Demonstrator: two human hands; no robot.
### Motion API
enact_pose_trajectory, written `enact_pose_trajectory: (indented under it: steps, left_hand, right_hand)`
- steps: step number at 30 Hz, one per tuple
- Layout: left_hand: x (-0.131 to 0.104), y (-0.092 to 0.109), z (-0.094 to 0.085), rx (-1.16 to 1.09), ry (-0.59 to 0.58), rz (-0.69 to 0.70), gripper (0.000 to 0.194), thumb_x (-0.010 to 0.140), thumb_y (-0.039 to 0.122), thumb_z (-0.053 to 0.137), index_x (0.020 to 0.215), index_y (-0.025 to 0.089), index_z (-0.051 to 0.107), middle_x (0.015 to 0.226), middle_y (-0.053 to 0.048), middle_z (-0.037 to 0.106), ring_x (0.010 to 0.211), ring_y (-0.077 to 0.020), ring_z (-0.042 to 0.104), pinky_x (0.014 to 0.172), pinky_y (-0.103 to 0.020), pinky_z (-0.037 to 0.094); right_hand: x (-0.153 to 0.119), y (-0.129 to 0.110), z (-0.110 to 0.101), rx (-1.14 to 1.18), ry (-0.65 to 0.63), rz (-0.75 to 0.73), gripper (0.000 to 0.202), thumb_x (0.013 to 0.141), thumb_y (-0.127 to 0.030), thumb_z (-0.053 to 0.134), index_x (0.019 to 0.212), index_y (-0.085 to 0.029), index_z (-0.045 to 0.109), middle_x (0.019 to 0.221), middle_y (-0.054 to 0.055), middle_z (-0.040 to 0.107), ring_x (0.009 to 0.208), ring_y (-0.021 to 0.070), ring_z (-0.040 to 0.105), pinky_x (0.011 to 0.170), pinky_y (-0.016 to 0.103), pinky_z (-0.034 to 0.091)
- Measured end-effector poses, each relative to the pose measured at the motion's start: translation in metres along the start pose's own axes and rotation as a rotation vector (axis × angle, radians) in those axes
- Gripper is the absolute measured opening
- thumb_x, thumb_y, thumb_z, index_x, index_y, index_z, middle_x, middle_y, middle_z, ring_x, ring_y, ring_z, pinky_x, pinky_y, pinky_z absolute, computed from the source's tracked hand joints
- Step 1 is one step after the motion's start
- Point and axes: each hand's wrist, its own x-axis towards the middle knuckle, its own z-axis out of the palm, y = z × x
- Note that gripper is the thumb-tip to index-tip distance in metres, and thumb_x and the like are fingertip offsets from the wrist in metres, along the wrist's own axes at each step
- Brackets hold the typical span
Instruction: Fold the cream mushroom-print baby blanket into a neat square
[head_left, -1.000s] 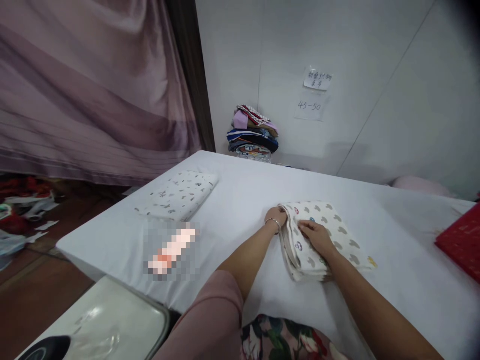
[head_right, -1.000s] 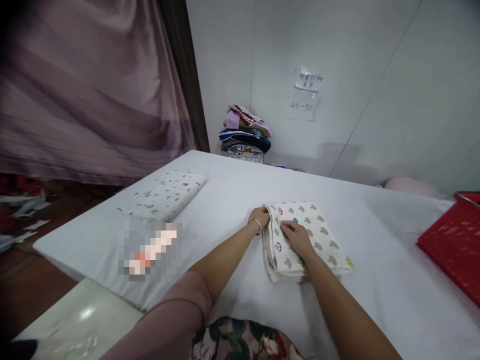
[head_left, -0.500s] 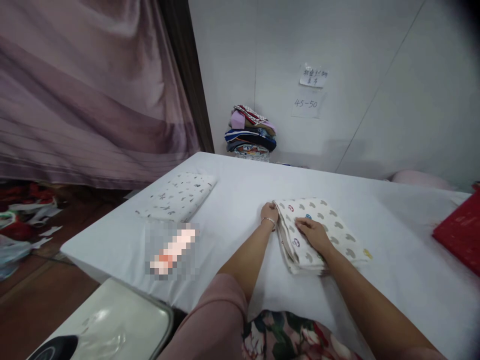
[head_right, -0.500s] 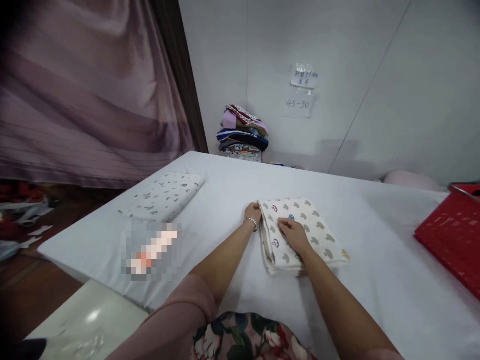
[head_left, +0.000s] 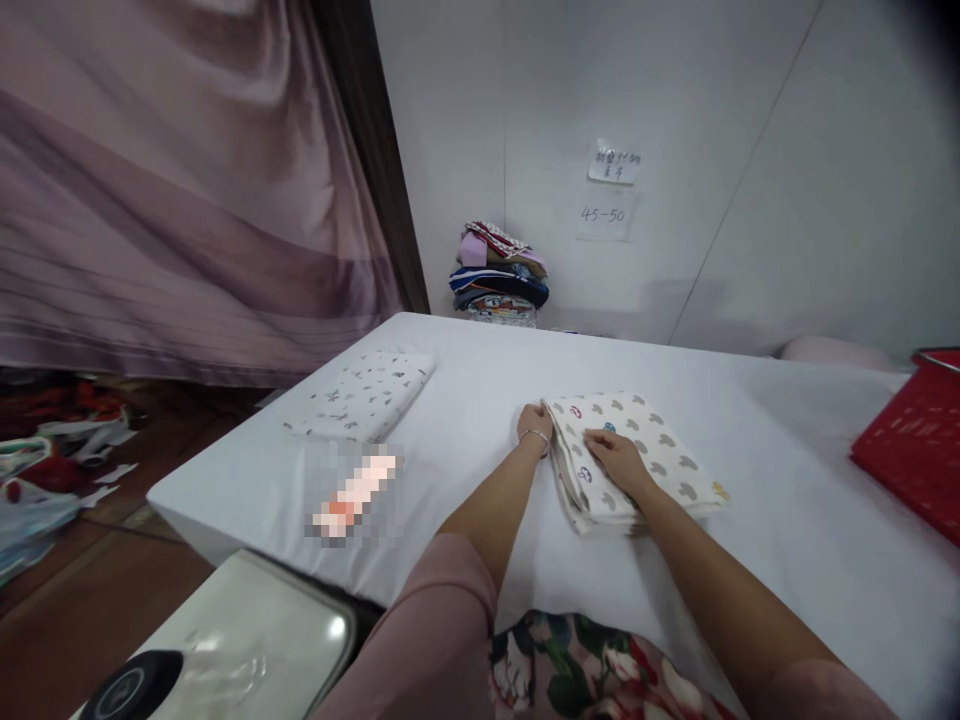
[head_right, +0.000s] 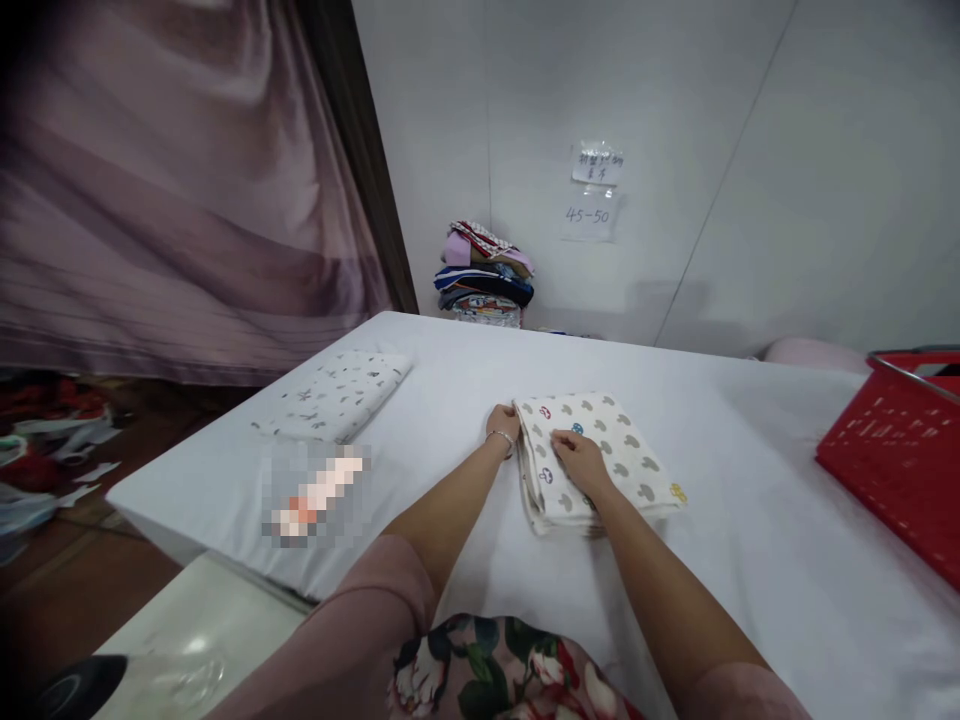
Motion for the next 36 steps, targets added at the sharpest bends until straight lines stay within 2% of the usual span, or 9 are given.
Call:
enact_pose_trajectory:
  steps: [4, 8, 11, 18, 23, 28, 31, 36]
  left_hand:
    - [0.003, 0.002, -0.003, 0.054, -0.081, -0.034, 0.021, 0.072, 0.031, 0.060, 0.083, 0.015, 0.065, 0.096, -0.014, 0.068, 0.090, -0.0261, 0.063, 0.070, -0.029, 0.046]
    - [0.007, 0.004, -0.002, 0.063, -0.123, -0.043, 0.022, 0.072, 0.031, 0.058, 0.081, 0.013, 0.067, 0.093, -0.016, 0.068, 0.086, -0.0273, 0.064, 0.065, -0.029, 0.046]
    - [0.008, 0.006, 0.001, 0.047, -0.118, -0.021, 0.023, 0.075, 0.029, 0.055, 0.083, 0.012, 0.067, 0.092, -0.016, 0.068, 0.087, -0.0253, 0.064, 0.067, -0.028, 0.046]
    - [0.000, 0.002, 0.005, -0.002, -0.037, 0.078, 0.015, 0.073, 0.023, 0.059, 0.087, 0.018, 0.062, 0.099, -0.008, 0.067, 0.090, -0.0195, 0.061, 0.078, -0.026, 0.045]
    - [0.001, -0.001, 0.008, -0.036, -0.025, 0.072, 0.022, 0.074, 0.025, 0.059, 0.096, 0.021, 0.059, 0.098, -0.006, 0.067, 0.086, -0.0191, 0.061, 0.074, -0.027, 0.046]
    - [0.005, 0.000, 0.005, -0.066, -0.041, 0.082, 0.016, 0.075, 0.028, 0.058, 0.088, 0.021, 0.061, 0.093, -0.005, 0.067, 0.082, -0.0186, 0.061, 0.072, -0.027, 0.045]
    - [0.009, -0.001, 0.003, -0.092, -0.035, 0.076, 0.014, 0.078, 0.030, 0.054, 0.084, 0.020, 0.062, 0.091, -0.004, 0.068, 0.082, -0.0171, 0.060, 0.072, -0.025, 0.044]
    - [0.018, -0.006, 0.003, -0.132, -0.061, 0.014, 0.014, 0.077, 0.027, 0.054, 0.083, 0.018, 0.063, 0.084, -0.005, 0.068, 0.076, -0.0163, 0.061, 0.067, -0.024, 0.045]
  right_hand:
    - [0.000, 0.001, 0.000, -0.026, -0.011, 0.014, 0.031, 0.073, -0.037, 0.055, 0.097, -0.020, 0.066, 0.096, 0.003, 0.069, 0.090, 0.0189, 0.061, 0.084, 0.032, 0.044]
    - [0.001, 0.003, 0.001, -0.009, -0.014, -0.008, 0.031, 0.073, -0.035, 0.054, 0.097, -0.019, 0.066, 0.096, 0.004, 0.069, 0.091, 0.0186, 0.061, 0.086, 0.032, 0.044]
    - [0.000, 0.002, 0.001, -0.008, -0.010, -0.009, 0.032, 0.073, -0.035, 0.054, 0.097, -0.018, 0.066, 0.095, 0.004, 0.069, 0.090, 0.0188, 0.062, 0.086, 0.032, 0.044]
    - [-0.001, -0.002, 0.001, -0.013, 0.012, -0.011, 0.031, 0.071, -0.036, 0.056, 0.094, -0.019, 0.067, 0.096, 0.004, 0.069, 0.091, 0.0203, 0.061, 0.087, 0.034, 0.044]
    - [0.001, 0.003, 0.001, -0.034, 0.016, -0.019, 0.030, 0.072, -0.036, 0.056, 0.094, -0.020, 0.067, 0.095, 0.003, 0.069, 0.091, 0.0199, 0.061, 0.088, 0.034, 0.044]
    - [0.002, 0.005, 0.000, -0.053, 0.009, -0.010, 0.030, 0.072, -0.036, 0.056, 0.095, -0.020, 0.067, 0.094, 0.004, 0.069, 0.090, 0.0196, 0.061, 0.088, 0.035, 0.043]
    - [0.002, 0.000, -0.001, 0.012, -0.017, 0.036, 0.030, 0.070, -0.035, 0.058, 0.095, -0.019, 0.067, 0.092, 0.004, 0.069, 0.087, 0.0184, 0.061, 0.084, 0.034, 0.045]
    - [0.011, -0.011, -0.010, 0.157, -0.133, 0.221, 0.029, 0.066, -0.033, 0.062, 0.089, -0.017, 0.068, 0.081, 0.005, 0.068, 0.071, 0.0162, 0.061, 0.065, 0.029, 0.050]
